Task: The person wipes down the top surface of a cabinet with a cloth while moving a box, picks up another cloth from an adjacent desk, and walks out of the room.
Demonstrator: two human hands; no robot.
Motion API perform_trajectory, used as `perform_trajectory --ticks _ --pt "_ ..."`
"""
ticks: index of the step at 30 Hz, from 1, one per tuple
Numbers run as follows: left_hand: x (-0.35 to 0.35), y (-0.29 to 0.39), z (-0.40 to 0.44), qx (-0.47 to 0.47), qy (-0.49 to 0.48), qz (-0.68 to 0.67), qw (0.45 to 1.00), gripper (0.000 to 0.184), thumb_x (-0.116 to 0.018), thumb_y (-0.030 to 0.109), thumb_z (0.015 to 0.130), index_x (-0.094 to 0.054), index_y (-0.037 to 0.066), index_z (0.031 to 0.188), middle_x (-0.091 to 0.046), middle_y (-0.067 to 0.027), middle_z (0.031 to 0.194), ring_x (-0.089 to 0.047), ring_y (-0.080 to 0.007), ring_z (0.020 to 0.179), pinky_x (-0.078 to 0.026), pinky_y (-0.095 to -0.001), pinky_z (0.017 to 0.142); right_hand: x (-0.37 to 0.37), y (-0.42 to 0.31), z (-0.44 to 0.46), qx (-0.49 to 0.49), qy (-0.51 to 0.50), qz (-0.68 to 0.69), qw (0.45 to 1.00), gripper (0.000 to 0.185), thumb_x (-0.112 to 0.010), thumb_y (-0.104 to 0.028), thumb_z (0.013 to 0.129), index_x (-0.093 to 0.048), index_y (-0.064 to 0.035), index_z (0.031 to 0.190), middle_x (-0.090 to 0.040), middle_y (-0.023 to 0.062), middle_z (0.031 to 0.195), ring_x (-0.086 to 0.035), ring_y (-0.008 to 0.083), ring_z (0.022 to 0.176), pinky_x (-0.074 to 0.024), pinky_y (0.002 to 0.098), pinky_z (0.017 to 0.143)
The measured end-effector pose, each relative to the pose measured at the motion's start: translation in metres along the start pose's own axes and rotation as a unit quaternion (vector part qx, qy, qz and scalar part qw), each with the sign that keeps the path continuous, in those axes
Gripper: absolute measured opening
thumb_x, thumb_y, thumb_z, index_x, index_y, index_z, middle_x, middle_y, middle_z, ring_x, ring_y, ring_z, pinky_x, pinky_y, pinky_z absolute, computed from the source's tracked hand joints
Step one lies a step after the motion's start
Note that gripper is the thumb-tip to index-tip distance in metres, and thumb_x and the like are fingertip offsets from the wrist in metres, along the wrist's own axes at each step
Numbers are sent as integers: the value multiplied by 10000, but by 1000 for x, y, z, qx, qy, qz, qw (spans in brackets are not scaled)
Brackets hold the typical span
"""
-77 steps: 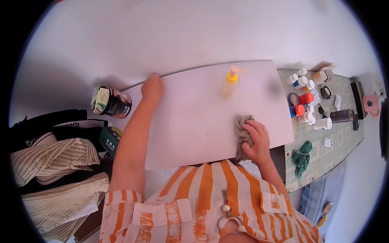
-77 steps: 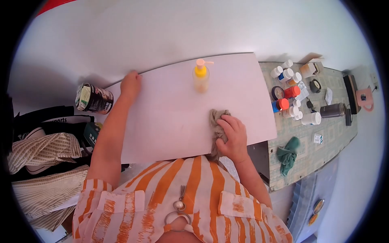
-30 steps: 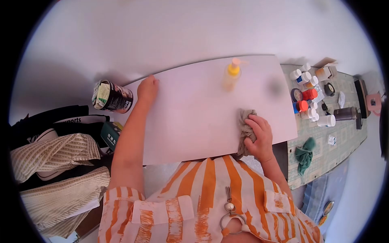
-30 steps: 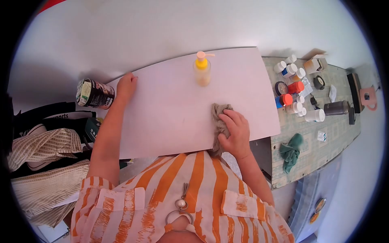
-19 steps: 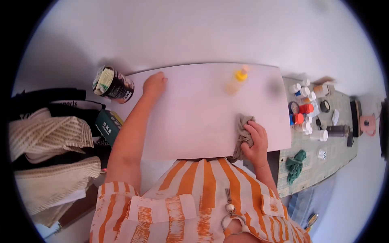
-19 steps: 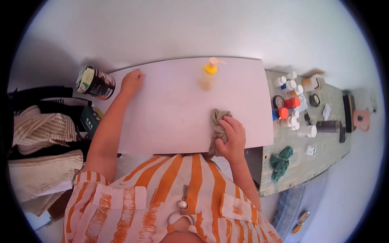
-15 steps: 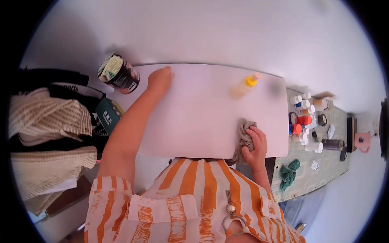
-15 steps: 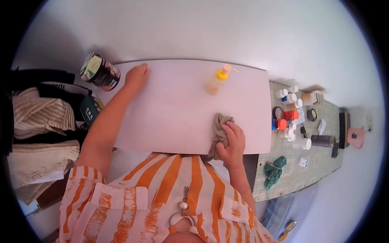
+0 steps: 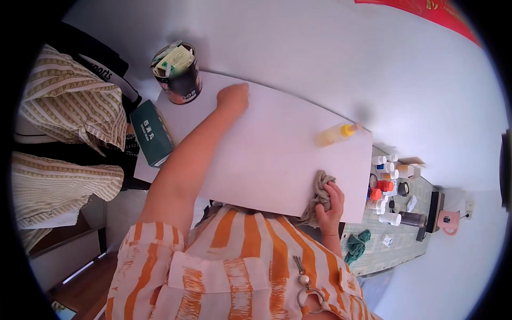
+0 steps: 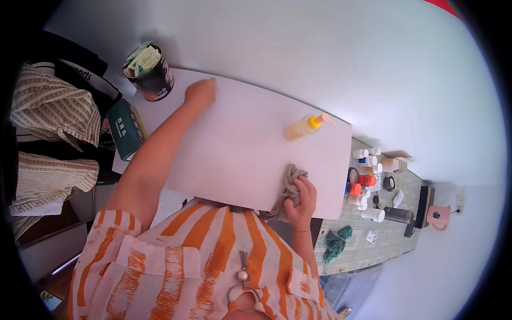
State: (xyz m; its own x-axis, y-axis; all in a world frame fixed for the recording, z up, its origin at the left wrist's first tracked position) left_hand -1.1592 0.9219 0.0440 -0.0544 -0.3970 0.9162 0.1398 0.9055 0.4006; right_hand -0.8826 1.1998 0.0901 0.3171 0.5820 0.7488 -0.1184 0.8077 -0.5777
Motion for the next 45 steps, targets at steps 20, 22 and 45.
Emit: perform_trajectory --ticks 20,22,45 --pt "3 -2 0 4 -25 36 999 153 -530 161 832 -595 44 903 -649 -133 885 -616 -316 878 -477 -442 712 2 -2 2 1 7 -3 1000 450 -532 -45 598 -591 -11 1043 -549 158 1136 -509 336 1054 -403 405 938" --pt "-1 -2 -2 -7 -35 38 999 155 -536 168 830 -595 41 898 -649 -132 883 -616 -318 877 -475 -445 712 1 -2 2 -4 7 -4 1000 451 -533 -46 597 -591 -12 1043 -549 157 1136 -509 335 1052 -404 404 936" --pt "-8 23 -1 -70 -31 10 997 142 -539 175 846 -564 35 850 -626 -177 888 -597 -358 833 -461 -457 710 5 -6 3 5 15 -1 1000 470 -533 -52 572 -594 -12 1036 -557 150 1129 -515 335 1033 -406 407 926"
Point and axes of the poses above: each hand's wrist, its own z-axis towards the middle knuckle, its own x-axis out of the back of the hand, y = z × x, the point moved 9 cm from there along z, towards the middle knuckle
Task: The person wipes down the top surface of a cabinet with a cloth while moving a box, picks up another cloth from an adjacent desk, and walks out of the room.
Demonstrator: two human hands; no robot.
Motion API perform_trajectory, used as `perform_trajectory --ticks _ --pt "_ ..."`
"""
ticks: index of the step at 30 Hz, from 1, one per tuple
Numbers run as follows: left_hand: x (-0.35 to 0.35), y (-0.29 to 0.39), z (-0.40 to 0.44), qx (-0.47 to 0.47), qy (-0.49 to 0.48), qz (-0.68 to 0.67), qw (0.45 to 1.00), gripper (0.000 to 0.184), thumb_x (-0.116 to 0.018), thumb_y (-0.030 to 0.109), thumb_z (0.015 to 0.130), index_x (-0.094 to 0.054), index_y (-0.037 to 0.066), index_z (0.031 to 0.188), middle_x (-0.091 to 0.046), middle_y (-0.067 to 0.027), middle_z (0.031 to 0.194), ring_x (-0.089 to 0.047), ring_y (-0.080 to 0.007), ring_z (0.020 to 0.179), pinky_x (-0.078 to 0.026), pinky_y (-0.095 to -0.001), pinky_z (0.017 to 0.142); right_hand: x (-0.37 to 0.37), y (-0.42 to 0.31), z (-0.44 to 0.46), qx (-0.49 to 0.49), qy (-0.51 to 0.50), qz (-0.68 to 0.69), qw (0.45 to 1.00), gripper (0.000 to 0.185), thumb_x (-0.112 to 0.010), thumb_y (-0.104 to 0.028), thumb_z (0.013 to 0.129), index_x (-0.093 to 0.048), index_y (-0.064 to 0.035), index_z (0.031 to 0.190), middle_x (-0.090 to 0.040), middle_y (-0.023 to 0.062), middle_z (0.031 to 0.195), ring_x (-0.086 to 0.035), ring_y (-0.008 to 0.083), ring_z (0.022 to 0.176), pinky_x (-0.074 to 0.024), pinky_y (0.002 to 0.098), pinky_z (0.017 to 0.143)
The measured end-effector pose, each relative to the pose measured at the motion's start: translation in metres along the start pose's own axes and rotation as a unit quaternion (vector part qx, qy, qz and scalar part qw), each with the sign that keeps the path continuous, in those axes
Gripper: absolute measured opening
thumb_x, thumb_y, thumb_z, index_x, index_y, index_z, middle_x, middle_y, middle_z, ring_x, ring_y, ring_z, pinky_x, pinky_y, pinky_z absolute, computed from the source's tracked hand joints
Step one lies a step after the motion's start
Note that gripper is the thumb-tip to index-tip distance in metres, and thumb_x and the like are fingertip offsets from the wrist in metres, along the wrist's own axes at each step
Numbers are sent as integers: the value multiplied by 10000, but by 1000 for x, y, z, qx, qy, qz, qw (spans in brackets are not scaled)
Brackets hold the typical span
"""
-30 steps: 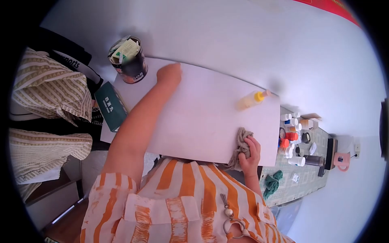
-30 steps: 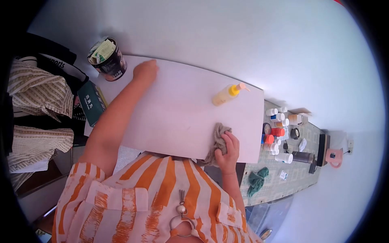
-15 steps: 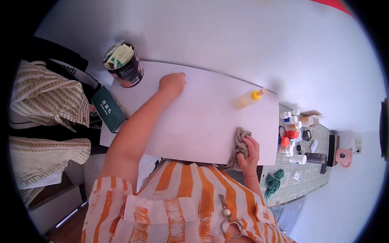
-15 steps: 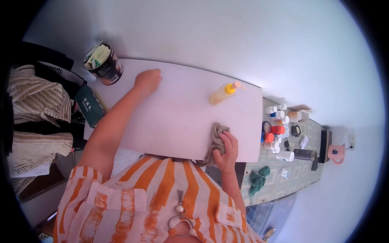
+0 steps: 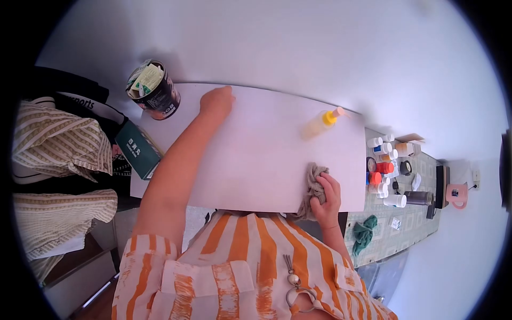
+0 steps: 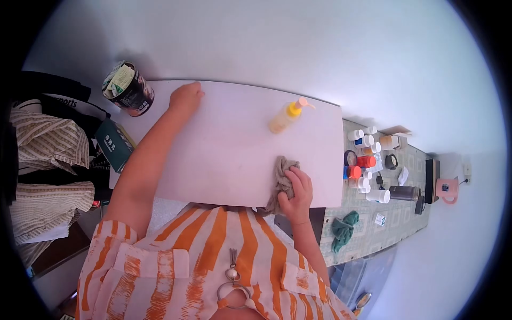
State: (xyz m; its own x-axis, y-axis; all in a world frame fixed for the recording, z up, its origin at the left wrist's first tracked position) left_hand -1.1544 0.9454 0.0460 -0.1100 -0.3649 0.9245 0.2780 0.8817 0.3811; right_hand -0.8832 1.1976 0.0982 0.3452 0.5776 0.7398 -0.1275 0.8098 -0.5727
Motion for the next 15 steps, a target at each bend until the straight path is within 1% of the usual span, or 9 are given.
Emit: perform_trajectory --ticks 2,3,5,6,8,10,12,13,15 --pt "-2 -6 8 24 7 -25 999 134 -545 175 840 -567 44 848 -628 -169 882 -593 -361 833 -458 -462 707 0 1 0 0 1 -1 1000 468 -538 -55 572 -594 -14 1035 -557 151 1128 -515 336 1032 -405 407 926" --pt "1 3 1 21 7 -24 999 134 -545 175 840 -567 44 848 -628 -169 882 -593 -361 833 -458 -462 707 0 1 0 0 1 -1 1000 467 -542 -58 572 -593 -16 1034 -557 151 1128 -515 336 1032 -404 407 926" --pt "-16 39 -20 -70 -82 12 994 131 -540 171 839 -566 43 851 -630 -166 863 -592 -363 833 -456 -468 709 1 0 2 1 3 4 1000 464 -547 -62 574 -594 -21 1035 -558 148 1127 -515 336 1033 -405 405 922" --pt "-19 41 -20 -84 -85 14 993 131 -540 171 839 -566 43 851 -630 -166 863 -592 -363 833 -456 -468 709 2 -1 1 -1 6 7 1000 462 -553 -67 577 -594 -27 1035 -558 145 1127 -515 335 1034 -406 404 918" --pt "-10 25 -12 -52 -6 14 999 147 -531 188 849 -559 44 856 -625 -176 859 -589 -370 837 -452 -479 713 3 -1 2 -10 10 5 1000 461 -561 -72 578 -594 -35 1036 -558 138 1127 -517 332 1033 -409 404 911" --pt "-2 6 4 -25 16 24 999 166 -528 209 855 -551 44 857 -621 -183 846 -584 -377 841 -447 -484 714 8 2 0 -22 18 -3 1000 460 -569 -77 579 -594 -42 1037 -558 131 1127 -518 329 1033 -411 404 904" --pt "3 2 9 1 18 28 999 169 -530 214 853 -547 47 841 -618 -186 834 -580 -385 831 -441 -490 704 4 2 0 6 4 -12 1000 464 -580 -86 580 -591 -54 1042 -560 120 1123 -521 320 1032 -416 405 890" --pt "-1 7 6 -13 18 29 999 169 -530 214 853 -547 47 841 -618 -186 834 -580 -385 831 -441 -490 704 4 3 -1 10 10 -13 1000 469 -591 -92 579 -588 -62 1048 -562 112 1119 -524 314 1029 -418 406 883" --pt "-13 17 -3 -49 -9 16 999 215 -580 237 827 -528 33 781 -605 -174 762 -574 -370 760 -432 -461 647 6 3 -1 4 15 -12 1000 469 -594 -95 580 -589 -66 1048 -562 109 1118 -524 312 1030 -419 402 881"
Point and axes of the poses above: each hand's wrist, its own z-axis towards the middle knuckle, its own x-axis out of the back of the hand, y = z × x, the point moved 9 cm from there along z, towards the middle knuckle
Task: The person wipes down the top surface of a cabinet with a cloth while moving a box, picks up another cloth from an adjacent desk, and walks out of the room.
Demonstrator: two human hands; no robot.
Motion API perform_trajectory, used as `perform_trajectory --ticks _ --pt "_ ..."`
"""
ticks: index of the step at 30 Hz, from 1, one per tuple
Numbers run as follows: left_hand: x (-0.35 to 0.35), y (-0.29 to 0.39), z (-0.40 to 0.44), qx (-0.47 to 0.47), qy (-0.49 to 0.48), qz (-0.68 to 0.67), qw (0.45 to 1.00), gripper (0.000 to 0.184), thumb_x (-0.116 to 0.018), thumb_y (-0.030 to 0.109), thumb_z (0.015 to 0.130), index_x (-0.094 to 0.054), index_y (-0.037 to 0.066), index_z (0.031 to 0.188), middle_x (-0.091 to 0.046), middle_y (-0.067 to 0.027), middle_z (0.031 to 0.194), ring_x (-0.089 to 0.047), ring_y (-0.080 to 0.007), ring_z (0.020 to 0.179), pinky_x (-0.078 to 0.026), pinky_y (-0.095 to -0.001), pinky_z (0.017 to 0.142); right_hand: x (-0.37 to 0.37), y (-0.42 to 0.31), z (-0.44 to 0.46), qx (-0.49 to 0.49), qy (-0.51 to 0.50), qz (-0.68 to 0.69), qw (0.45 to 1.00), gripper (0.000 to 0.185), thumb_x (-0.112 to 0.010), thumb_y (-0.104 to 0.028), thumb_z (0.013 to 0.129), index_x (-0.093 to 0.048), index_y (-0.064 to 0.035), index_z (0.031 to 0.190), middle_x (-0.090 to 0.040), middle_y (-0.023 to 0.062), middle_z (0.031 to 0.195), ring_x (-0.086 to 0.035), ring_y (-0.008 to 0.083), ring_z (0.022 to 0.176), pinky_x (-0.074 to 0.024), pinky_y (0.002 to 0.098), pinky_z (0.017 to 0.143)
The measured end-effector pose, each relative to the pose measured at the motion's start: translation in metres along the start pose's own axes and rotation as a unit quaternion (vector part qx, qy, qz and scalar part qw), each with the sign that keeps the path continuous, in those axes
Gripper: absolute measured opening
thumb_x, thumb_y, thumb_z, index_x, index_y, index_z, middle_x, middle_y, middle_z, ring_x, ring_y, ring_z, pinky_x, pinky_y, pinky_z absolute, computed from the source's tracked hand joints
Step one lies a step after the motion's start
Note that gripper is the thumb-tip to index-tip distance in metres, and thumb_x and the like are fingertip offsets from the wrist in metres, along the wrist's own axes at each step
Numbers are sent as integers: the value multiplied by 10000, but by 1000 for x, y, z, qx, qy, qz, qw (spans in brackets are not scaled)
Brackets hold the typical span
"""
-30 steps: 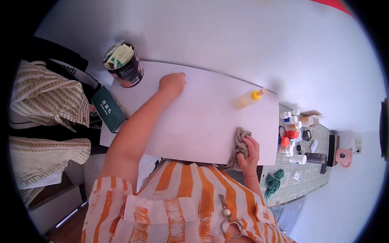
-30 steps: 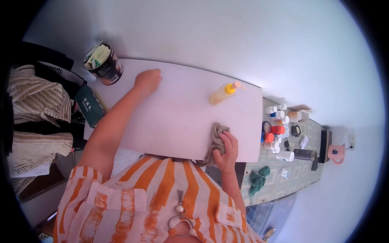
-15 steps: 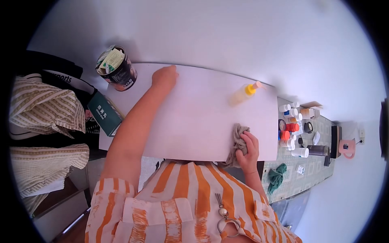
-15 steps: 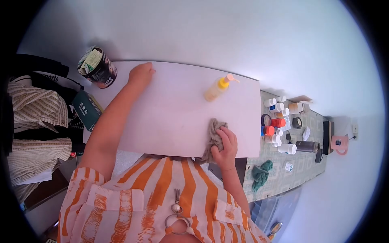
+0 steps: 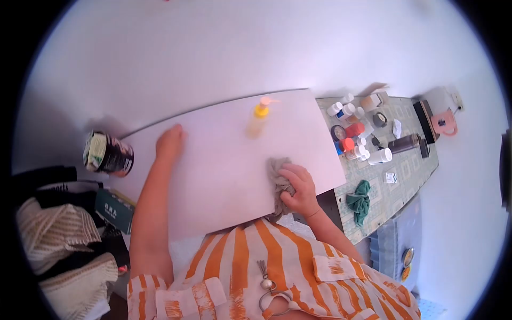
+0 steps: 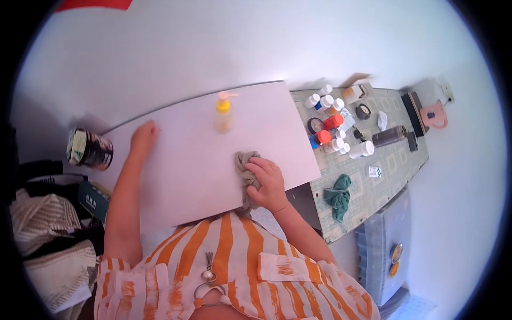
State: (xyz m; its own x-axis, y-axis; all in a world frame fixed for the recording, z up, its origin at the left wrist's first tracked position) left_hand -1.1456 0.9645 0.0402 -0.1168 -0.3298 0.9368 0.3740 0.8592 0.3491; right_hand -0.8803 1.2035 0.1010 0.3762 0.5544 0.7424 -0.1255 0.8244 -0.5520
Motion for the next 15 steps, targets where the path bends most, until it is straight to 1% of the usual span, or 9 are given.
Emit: perform_trajectory --ticks 4,6,10,11,12,13,15 --pt "0 14 -2 -48 16 -2 999 209 -557 230 840 -520 34 777 -592 -178 739 -568 -368 737 -428 -460 641 1 1 0 2 -2 8 1000 466 -605 -105 580 -589 -74 1045 -563 103 1113 -524 307 1034 -419 395 878" --pt "13 -17 13 19 64 24 997 180 -541 218 855 -527 40 830 -605 -178 771 -577 -380 764 -437 -476 652 3 1 -1 -2 4 5 1000 464 -606 -106 582 -589 -74 1045 -563 101 1111 -524 304 1035 -418 395 878" --pt "13 -10 9 19 85 38 995 181 -539 216 861 -515 47 800 -597 -168 733 -568 -379 726 -427 -467 628 5 4 2 -15 11 -6 1000 454 -602 -102 587 -589 -74 1040 -571 108 1099 -526 302 1039 -414 397 888" --pt "10 0 2 5 73 9 997 189 -542 215 862 -505 46 787 -594 -164 725 -564 -373 712 -423 -459 619 6 10 6 -18 17 -8 1000 454 -602 -102 587 -589 -74 1040 -571 108 1099 -526 302 1039 -414 397 888" --pt "8 6 -2 -8 60 -20 998 198 -545 215 863 -496 46 774 -591 -159 718 -560 -367 697 -419 -452 611 13 22 11 -21 54 -34 998 446 -600 -98 588 -588 -71 1033 -575 115 1094 -532 310 1030 -421 404 877" --pt "7 7 -6 -13 58 -18 998 198 -545 215 863 -496 46 774 -591 -159 718 -560 -367 697 -419 -452 611 18 35 15 -26 88 -59 994 438 -597 -95 589 -588 -68 1026 -579 123 1090 -538 317 1022 -429 410 866" --pt "7 4 -8 -5 67 -70 995 223 -554 229 863 -468 50 761 -556 -132 650 -537 -323 624 -410 -406 576 27 79 28 -61 141 -115 981 419 -597 -93 593 -585 -59 1011 -583 137 1093 -550 330 1004 -446 431 833"
Point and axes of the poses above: each hand's wrist, its own z-axis towards the middle knuckle, its own x-axis out of the back of the hand, y = z × x, the point moved 9 cm from there along z, towards the middle knuckle
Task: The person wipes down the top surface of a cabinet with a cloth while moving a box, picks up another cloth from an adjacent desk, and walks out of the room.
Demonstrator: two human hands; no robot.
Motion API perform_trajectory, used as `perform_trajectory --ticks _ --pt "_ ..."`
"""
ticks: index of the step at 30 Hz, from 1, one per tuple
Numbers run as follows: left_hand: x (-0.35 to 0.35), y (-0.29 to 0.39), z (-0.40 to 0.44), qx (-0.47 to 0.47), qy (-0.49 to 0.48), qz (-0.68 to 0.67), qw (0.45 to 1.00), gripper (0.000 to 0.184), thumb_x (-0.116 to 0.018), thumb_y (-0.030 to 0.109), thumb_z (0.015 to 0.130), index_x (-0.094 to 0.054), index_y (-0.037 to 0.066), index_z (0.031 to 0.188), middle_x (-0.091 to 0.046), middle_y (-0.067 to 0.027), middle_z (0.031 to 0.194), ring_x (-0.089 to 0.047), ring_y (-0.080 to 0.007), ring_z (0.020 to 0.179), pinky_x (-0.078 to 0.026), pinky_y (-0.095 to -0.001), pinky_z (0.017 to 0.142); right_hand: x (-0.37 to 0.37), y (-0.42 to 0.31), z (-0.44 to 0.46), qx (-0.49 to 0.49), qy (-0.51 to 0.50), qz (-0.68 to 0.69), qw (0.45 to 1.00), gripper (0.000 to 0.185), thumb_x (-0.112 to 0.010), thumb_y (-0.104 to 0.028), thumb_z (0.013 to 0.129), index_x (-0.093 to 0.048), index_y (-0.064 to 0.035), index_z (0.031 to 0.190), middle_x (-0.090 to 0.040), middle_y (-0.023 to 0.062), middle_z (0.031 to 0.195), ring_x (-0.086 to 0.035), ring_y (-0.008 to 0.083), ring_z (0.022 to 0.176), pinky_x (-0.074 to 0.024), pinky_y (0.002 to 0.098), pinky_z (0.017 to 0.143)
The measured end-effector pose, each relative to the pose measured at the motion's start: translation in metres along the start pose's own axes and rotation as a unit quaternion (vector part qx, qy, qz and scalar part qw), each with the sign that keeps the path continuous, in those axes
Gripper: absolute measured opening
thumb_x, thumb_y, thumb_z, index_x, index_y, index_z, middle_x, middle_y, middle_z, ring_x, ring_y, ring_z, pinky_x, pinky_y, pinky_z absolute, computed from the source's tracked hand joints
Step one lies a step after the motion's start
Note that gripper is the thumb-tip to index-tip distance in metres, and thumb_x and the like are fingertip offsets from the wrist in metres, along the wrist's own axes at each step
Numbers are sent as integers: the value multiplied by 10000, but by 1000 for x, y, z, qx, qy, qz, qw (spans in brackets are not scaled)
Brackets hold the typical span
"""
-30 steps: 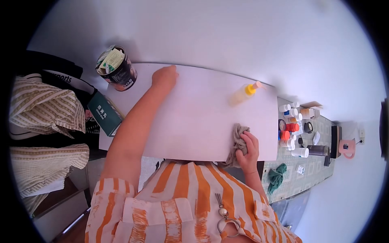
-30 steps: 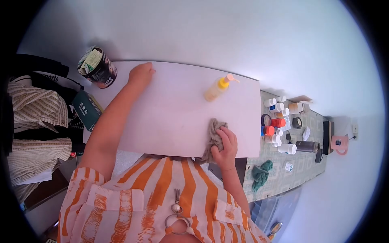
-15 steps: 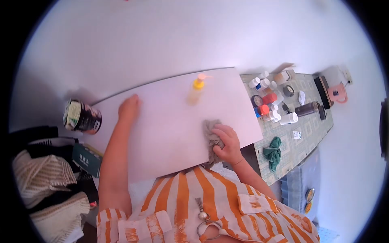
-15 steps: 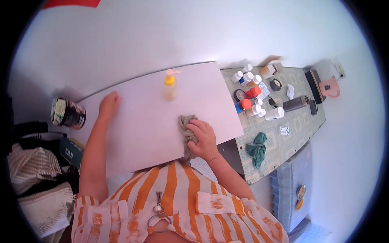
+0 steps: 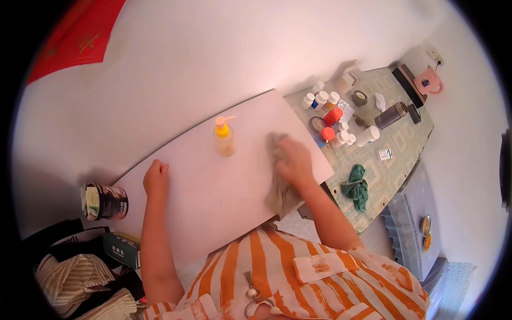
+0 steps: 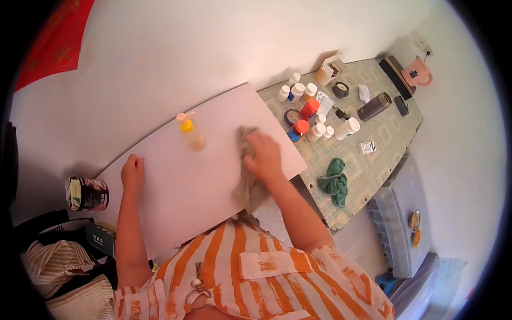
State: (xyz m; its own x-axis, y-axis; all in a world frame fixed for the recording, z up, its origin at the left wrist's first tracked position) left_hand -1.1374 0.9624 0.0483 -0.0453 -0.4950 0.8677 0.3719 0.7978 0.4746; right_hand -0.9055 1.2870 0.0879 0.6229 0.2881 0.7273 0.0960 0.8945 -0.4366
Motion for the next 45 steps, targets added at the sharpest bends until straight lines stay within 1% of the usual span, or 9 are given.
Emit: perform_trajectory --ticks 6,8,9,11,14,18,20,26,45 --pt "3 5 -1 12 -17 10 1000 209 -554 207 864 -470 48 758 -561 -141 669 -541 -326 644 -419 -404 593 -9 53 66 -69 36 -14 997 409 -597 -115 614 -593 -67 1020 -584 126 1111 -555 315 1014 -452 443 817" --pt "2 5 -1 16 -18 18 1000 209 -551 205 866 -466 48 757 -560 -138 673 -540 -323 643 -419 -399 592 -45 20 75 45 -54 16 997 412 -595 -134 622 -604 -80 1031 -577 93 1131 -532 289 1061 -456 430 821" --pt "1 2 -1 25 -20 25 999 210 -549 203 868 -462 49 755 -560 -135 677 -538 -320 642 -418 -394 592 -50 12 83 44 -51 15 998 412 -595 -134 622 -604 -80 1031 -577 93 1131 -532 289 1061 -456 430 821" --pt "2 4 0 21 -8 18 1000 222 -552 228 862 -464 53 756 -553 -125 660 -532 -311 627 -411 -398 584 -74 9 97 15 -151 9 988 476 -589 -154 641 -600 -73 1110 -542 92 1208 -490 293 1117 -421 390 929" --pt "3 6 -3 15 0 16 1000 223 -551 233 863 -463 56 757 -553 -122 658 -532 -311 617 -411 -404 576 -79 35 119 -25 -179 -65 981 469 -589 -160 653 -608 -77 1114 -535 81 1213 -489 292 1099 -424 395 921" --pt "0 -1 0 8 8 31 999 214 -550 220 869 -460 60 759 -557 -127 664 -532 -324 609 -414 -417 564 -66 72 134 -38 -105 -99 989 335 -573 -195 691 -631 -110 1010 -556 60 1134 -505 298 1031 -433 414 865" --pt "-2 -4 1 6 9 31 999 216 -552 222 869 -458 61 758 -555 -127 661 -531 -325 608 -413 -419 561 -61 105 135 -201 -156 -148 956 305 -558 -195 715 -635 -113 999 -556 80 1122 -508 304 1022 -435 411 865" --pt "0 4 -1 -4 16 33 999 220 -553 216 868 -451 60 752 -552 -133 658 -528 -337 608 -408 -422 554 -75 62 125 -115 -152 -176 966 288 -546 -176 732 -641 -104 995 -519 95 1148 -472 324 1069 -426 429 881" --pt "0 6 -2 -20 28 41 999 209 -544 216 873 -457 66 757 -557 -128 673 -529 -335 615 -413 -420 558 -114 -10 122 -101 -259 -61 959 337 -602 -190 695 -629 -59 1004 -492 112 1153 -456 317 1084 -447 406 874"
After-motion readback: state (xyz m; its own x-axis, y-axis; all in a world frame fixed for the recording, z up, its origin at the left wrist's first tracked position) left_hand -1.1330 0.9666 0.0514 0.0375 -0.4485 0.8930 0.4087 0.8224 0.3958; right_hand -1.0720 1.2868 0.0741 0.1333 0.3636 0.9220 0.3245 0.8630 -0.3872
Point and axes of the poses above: each hand's wrist, its own z-axis towards the middle knuckle, its own x-axis out of the back of the hand, y = z × x, the point moved 9 cm from there along z, towards the middle knuckle
